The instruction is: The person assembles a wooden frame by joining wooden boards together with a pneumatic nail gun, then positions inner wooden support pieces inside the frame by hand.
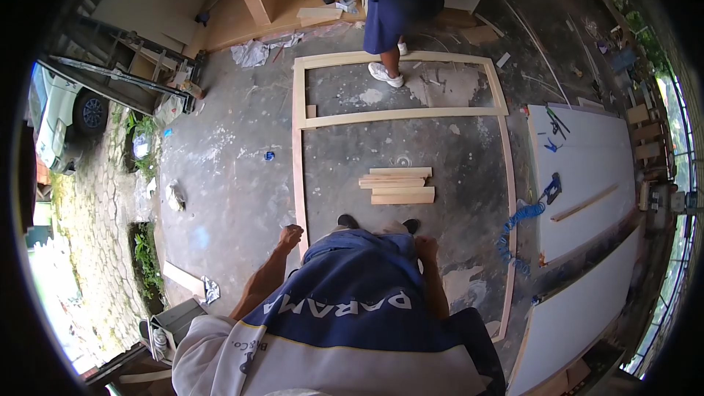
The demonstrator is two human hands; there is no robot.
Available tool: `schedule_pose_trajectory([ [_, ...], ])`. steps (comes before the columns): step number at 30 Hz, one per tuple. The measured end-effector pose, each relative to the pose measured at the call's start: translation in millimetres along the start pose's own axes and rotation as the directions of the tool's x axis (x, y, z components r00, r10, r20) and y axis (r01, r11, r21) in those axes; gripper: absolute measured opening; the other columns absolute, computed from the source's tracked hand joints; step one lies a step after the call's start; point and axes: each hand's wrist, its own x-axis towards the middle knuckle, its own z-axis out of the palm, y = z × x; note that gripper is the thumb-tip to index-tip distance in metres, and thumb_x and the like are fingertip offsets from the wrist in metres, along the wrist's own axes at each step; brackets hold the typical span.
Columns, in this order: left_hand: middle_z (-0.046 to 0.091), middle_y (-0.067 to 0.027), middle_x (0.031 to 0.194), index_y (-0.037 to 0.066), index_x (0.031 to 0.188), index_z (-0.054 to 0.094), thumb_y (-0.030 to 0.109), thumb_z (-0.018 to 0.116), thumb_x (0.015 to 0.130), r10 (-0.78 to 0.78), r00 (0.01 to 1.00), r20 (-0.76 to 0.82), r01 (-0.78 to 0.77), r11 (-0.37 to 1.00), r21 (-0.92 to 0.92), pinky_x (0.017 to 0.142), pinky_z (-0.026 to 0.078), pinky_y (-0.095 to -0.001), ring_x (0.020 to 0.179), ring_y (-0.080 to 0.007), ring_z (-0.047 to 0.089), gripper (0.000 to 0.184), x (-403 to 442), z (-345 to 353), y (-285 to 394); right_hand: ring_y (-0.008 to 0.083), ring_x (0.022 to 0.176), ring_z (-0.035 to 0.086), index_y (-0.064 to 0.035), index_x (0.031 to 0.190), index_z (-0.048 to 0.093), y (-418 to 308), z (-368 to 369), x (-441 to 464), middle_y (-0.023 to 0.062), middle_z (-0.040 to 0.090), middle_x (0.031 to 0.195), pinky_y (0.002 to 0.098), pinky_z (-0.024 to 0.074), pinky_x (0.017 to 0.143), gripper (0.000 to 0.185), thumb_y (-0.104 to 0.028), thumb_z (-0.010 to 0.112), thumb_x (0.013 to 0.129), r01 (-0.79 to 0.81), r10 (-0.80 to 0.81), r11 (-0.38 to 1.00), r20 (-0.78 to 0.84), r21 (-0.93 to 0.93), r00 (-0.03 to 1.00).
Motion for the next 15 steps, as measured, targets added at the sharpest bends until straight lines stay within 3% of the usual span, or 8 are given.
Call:
schedule_pose_trajectory([
  [2,0.073,-0.0246,0.097,0.006,0.105,0.075,0.038,0.066,0.079,0.034,0.999,-0.018,-0.034,0.999,0.000,0.084,0.054,-0.0422,0.095,-0.0373,0.070,0.042,13,4,6,0.0214,0.072,0.072,-0.0025,0.091,0.077,-3,0,-6,0.0155,0.074,0.077,0.0378,0.0548,0.067,0.028,-0.027,0.065,0.083,-0.019,0.019,1.000,0.001,0.022,1.000],
  [4,0.073,-0.0211,0.103,0.009,0.104,0.075,0.038,0.065,0.081,0.097,0.994,0.045,-0.097,0.995,-0.003,0.086,0.054,-0.0417,0.099,-0.0367,0.069,0.038,14,4,20,0.0327,0.073,0.072,-0.0018,0.084,0.075,-3,2,-15,0.0227,0.069,0.076,0.0442,0.0527,0.066,0.027,-0.026,0.062,0.080,0.031,-0.019,0.992,-0.092,0.126,0.996],
  [6,0.073,-0.0197,0.104,0.009,0.103,0.075,0.036,0.065,0.083,0.169,0.983,0.064,-0.172,0.984,0.036,0.087,0.054,-0.0412,0.100,-0.0364,0.069,0.035,15,11,33,0.0326,0.076,0.073,-0.0025,0.086,0.076,7,7,-21,0.0217,0.071,0.079,0.0436,0.0538,0.069,0.027,-0.025,0.063,0.080,0.001,0.018,0.988,-0.119,0.157,0.993],
  [10,0.073,-0.0198,0.104,0.007,0.102,0.075,0.034,0.065,0.084,0.150,0.981,0.125,-0.156,0.987,0.045,0.088,0.054,-0.0405,0.101,-0.0367,0.069,0.034,8,22,56,0.0333,0.084,0.073,-0.0050,0.093,0.078,12,9,-39,0.0195,0.074,0.087,0.0427,0.0556,0.079,0.028,-0.024,0.064,0.079,-0.104,0.125,0.987,-0.181,0.122,0.975],
  [15,0.072,-0.0213,0.106,0.007,0.100,0.075,0.033,0.065,0.084,0.111,0.982,0.154,-0.126,0.988,0.087,0.089,0.054,-0.0399,0.102,-0.0365,0.069,0.032,-1,29,67,0.0364,0.084,0.072,-0.0036,0.090,0.078,18,12,-50,0.0214,0.073,0.087,0.0455,0.0550,0.079,0.027,-0.023,0.062,0.080,-0.101,0.132,0.986,-0.249,0.136,0.959],
])
